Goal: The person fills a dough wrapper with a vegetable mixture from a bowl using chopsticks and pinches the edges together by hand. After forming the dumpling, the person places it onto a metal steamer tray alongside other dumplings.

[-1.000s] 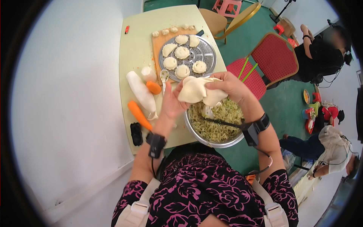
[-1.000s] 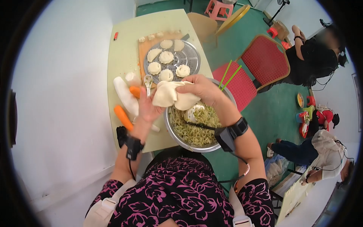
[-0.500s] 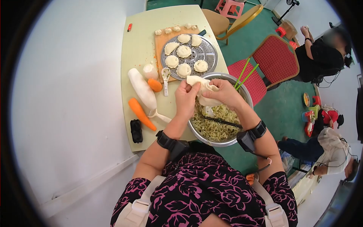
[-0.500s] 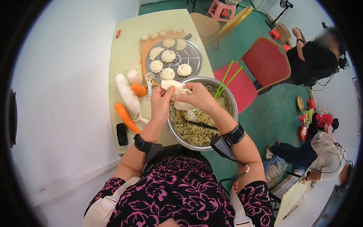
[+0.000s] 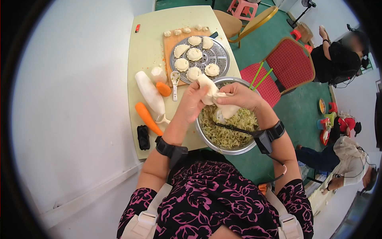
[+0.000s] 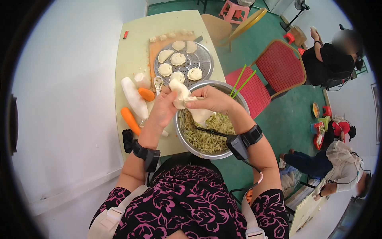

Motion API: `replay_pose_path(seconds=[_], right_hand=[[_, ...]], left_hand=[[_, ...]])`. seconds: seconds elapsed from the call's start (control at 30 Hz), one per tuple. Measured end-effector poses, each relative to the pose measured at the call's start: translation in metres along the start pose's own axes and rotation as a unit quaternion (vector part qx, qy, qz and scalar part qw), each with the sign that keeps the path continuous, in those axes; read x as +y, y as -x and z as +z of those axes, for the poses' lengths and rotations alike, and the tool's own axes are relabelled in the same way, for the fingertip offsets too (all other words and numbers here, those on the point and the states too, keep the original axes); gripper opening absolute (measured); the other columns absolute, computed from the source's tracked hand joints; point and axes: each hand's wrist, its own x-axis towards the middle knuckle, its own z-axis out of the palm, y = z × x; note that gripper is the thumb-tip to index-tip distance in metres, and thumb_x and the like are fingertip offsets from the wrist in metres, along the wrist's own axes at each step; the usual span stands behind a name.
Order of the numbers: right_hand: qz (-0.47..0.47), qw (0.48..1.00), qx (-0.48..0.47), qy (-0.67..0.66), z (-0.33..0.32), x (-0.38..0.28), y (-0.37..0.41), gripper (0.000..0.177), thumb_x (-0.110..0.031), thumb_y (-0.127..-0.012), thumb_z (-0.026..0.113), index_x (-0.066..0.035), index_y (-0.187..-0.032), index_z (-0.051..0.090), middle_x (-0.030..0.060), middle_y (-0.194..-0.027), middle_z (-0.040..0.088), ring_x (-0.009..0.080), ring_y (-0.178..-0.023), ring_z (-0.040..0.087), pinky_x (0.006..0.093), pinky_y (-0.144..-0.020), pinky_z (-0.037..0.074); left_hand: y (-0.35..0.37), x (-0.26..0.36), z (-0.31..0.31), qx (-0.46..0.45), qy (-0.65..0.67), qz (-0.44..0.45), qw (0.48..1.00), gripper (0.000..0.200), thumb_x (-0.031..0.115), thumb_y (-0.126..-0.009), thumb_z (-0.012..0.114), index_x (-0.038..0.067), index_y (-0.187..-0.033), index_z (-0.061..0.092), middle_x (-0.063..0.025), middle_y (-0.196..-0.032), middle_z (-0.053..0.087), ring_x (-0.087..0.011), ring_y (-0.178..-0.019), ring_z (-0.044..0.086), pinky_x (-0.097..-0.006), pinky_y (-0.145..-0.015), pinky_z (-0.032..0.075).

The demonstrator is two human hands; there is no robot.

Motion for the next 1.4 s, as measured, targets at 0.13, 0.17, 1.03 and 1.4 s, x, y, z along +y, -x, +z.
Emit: replay_pose_path(seconds=[0.13, 0.17, 1.03, 1.4], right_hand=[[-0.009, 1.000, -0.011, -0.017, 0.007, 0.020, -0.011, 0.027, -0.020, -0.075, 0.064, 0.000, -0.093, 0.062, -0.0006, -0.078, 0.059, 0.0041, -0.068, 0.051, 0.0194, -0.060, 0.041], [-0.020, 1.000, -0.017, -0.016, 0.008, 0.021, -0.012, 0.027, -0.020, -0.076, 0.064, 0.000, -0.093, 0.062, -0.0006, -0.078, 0.060, 0.0041, -0.067, 0.051, 0.0193, -0.060, 0.041], [-0.010, 0.965, -0.073, -0.252, -0.018, 0.026, -0.019, 0.027, -0.015, -0.070, 0.068, 0.002, -0.090, 0.062, 0.0059, -0.080, 0.063, 0.0092, -0.065, 0.058, 0.0200, -0.059, 0.046], [-0.014, 0.990, -0.083, -0.111, -0.037, 0.010, -0.025, 0.038, -0.011, -0.075, 0.063, 0.002, -0.109, 0.053, 0.0020, -0.096, 0.059, 0.0067, -0.083, 0.053, 0.0204, -0.074, 0.042]], left_hand=[[-0.004, -0.016, -0.014, 0.027, -0.083, 0.034, 0.996, 0.018, 0.004, -0.080, 0.055, 0.002, -0.097, 0.053, -0.0032, -0.089, 0.058, -0.0103, -0.078, 0.057, -0.0228, -0.069, 0.047], [-0.006, -0.018, -0.019, 0.032, -0.104, 0.046, 0.993, 0.018, 0.004, -0.080, 0.055, 0.002, -0.098, 0.052, -0.0034, -0.089, 0.058, -0.0107, -0.078, 0.057, -0.0233, -0.069, 0.047], [-0.029, 0.017, -0.036, -0.038, 0.151, -0.043, 0.987, 0.029, 0.018, -0.082, 0.053, 0.006, -0.109, 0.048, -0.0054, -0.106, 0.053, -0.0198, -0.100, 0.050, -0.0383, -0.089, 0.039], [-0.046, 0.024, -0.070, 0.081, 0.078, 0.004, 0.994, 0.032, 0.018, -0.086, 0.046, 0.000, -0.111, 0.043, -0.0108, -0.113, 0.050, -0.0228, -0.107, 0.048, -0.0400, -0.091, 0.039]])
